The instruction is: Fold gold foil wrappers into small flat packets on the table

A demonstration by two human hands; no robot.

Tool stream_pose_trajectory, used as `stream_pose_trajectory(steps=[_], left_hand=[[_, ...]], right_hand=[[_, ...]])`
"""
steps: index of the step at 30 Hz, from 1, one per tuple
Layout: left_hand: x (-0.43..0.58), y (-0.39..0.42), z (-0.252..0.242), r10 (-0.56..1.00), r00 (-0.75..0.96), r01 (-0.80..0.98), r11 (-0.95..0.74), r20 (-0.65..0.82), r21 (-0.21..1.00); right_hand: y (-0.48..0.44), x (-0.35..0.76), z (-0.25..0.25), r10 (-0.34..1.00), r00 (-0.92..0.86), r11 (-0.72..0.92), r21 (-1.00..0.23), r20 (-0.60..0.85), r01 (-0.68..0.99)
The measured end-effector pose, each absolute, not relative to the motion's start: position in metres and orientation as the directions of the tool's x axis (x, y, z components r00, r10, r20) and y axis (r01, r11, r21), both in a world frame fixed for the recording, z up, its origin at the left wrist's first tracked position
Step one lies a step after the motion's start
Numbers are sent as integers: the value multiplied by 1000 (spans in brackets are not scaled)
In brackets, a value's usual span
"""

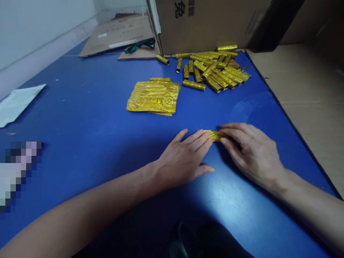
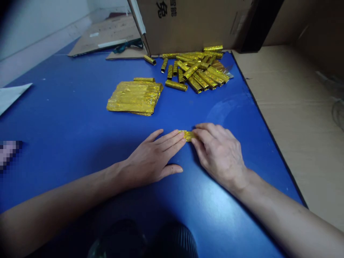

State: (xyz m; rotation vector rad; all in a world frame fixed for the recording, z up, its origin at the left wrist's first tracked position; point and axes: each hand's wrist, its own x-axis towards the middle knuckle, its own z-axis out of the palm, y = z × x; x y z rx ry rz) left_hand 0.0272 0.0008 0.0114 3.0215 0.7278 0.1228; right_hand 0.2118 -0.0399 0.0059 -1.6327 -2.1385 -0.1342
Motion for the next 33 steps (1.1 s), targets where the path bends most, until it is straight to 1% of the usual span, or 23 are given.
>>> stream_pose_trajectory(steps=[3, 5, 9, 17, 19, 22, 24, 25, 28, 33], left_hand=[[27, 2, 13, 462, 886, 460, -887, 49, 51], [27, 2, 13, 464, 885, 462, -885, 42, 49], [27, 2, 14, 467, 883, 466, -884, 34, 40], [25, 3, 11, 469, 883, 467, -883, 31, 44], [25, 2, 12, 472, 881, 471, -881, 28, 45], [26, 1, 13, 475, 880, 473, -879, 25, 56], [26, 0, 14, 477, 879, 474, -878, 23, 67], [27, 0, 13, 478, 878, 476, -877, 24, 73], [27, 0, 12, 486, 874, 482, -872, 27, 87], [25, 0, 11, 499, 866, 493, -865, 47, 94]], right_hand=[[-44, 207, 5, 856, -362, 432, -124, 368, 894], [-47, 204, 4, 865, -395, 436, -75, 310, 897], [-51, 203, 7, 898, -359, 372, -4, 254, 928], [-55, 213, 18, 931, -303, 294, 73, 205, 953], [-56, 215, 21, 940, -283, 273, 78, 192, 959], [-58, 213, 23, 930, -267, 265, 44, 254, 963], [-60, 207, 21, 901, -318, 328, 15, 294, 945], [-61, 204, 18, 887, -359, 375, 3, 291, 927], [-61, 197, 10, 872, -439, 456, -33, 216, 889], [-55, 200, 6, 891, -430, 435, 1, 149, 901]])
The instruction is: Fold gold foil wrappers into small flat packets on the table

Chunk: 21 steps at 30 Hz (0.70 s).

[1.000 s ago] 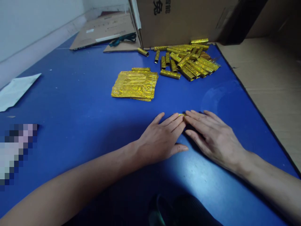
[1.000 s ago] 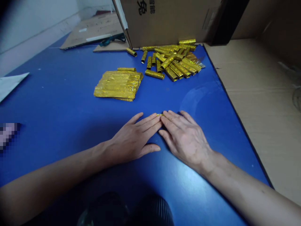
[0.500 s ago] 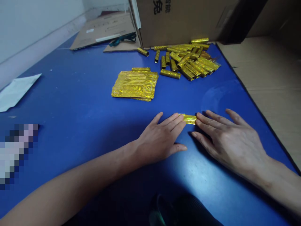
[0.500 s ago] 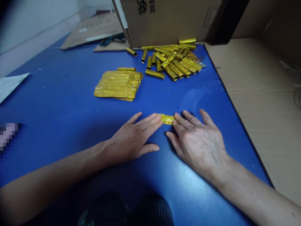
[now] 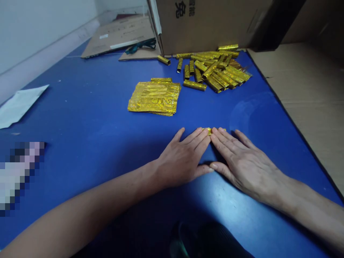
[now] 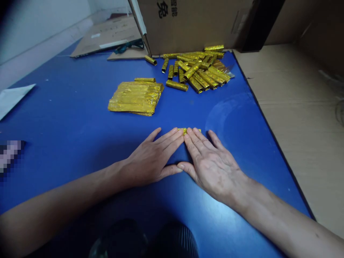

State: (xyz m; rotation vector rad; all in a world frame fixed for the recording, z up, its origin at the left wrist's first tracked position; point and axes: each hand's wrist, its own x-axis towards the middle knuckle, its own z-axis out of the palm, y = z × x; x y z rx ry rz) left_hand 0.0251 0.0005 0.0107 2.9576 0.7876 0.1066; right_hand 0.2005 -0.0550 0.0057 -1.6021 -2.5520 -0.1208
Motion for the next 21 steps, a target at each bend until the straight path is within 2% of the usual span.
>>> stream_pose_trajectory(steps=[13, 17, 19, 21], left_hand=[[23, 6, 14, 482, 875, 478, -874, 35, 85], [23, 4, 14, 480, 876, 477, -875, 38, 80], [24, 4, 14, 479, 877, 474, -876, 41, 83], [24, 4, 13, 481, 875, 476, -875, 47, 86]], right_hand=[[-53, 217, 18, 910, -383, 381, 43, 160, 923], [-53, 216, 22, 925, -289, 294, 19, 247, 956], [-54, 211, 19, 906, -332, 341, 11, 263, 940], [-54, 206, 14, 886, -410, 420, 1, 214, 908]])
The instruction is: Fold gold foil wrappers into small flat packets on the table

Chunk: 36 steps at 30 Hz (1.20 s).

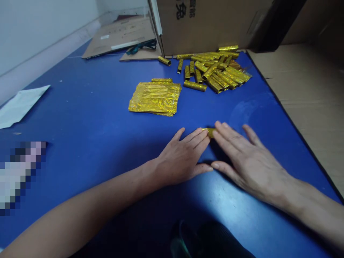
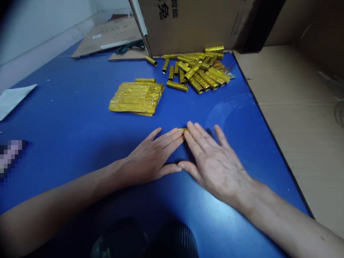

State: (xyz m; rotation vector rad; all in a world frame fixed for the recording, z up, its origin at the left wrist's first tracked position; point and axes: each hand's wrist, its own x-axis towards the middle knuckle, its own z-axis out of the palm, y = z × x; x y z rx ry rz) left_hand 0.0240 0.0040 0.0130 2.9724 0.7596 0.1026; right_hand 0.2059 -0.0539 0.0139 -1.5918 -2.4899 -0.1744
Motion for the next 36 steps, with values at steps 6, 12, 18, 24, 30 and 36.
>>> stream_pose_trajectory(steps=[6, 12, 18, 24, 30, 36], left_hand=[[24, 4, 13, 489, 871, 484, -871, 55, 82], [19, 10, 19, 477, 878, 464, -866, 29, 189], [-9, 22, 57, 370, 902, 390, -475, -223, 789], [-21, 16, 72, -306, 847, 460, 12, -435, 888], [-22, -1, 72, -205, 890, 412, -22, -407, 911], [-63, -1, 87, 48, 908, 419, -170, -417, 892]], right_hand=[[-51, 204, 7, 892, -437, 440, 6, 114, 898], [-51, 206, 10, 891, -434, 437, 3, 137, 899], [-51, 205, 8, 892, -429, 435, -15, 141, 900], [-51, 206, 7, 892, -435, 437, 13, 124, 899], [-52, 205, 8, 894, -428, 433, -10, 135, 901], [-52, 206, 7, 898, -421, 426, -14, 129, 905]])
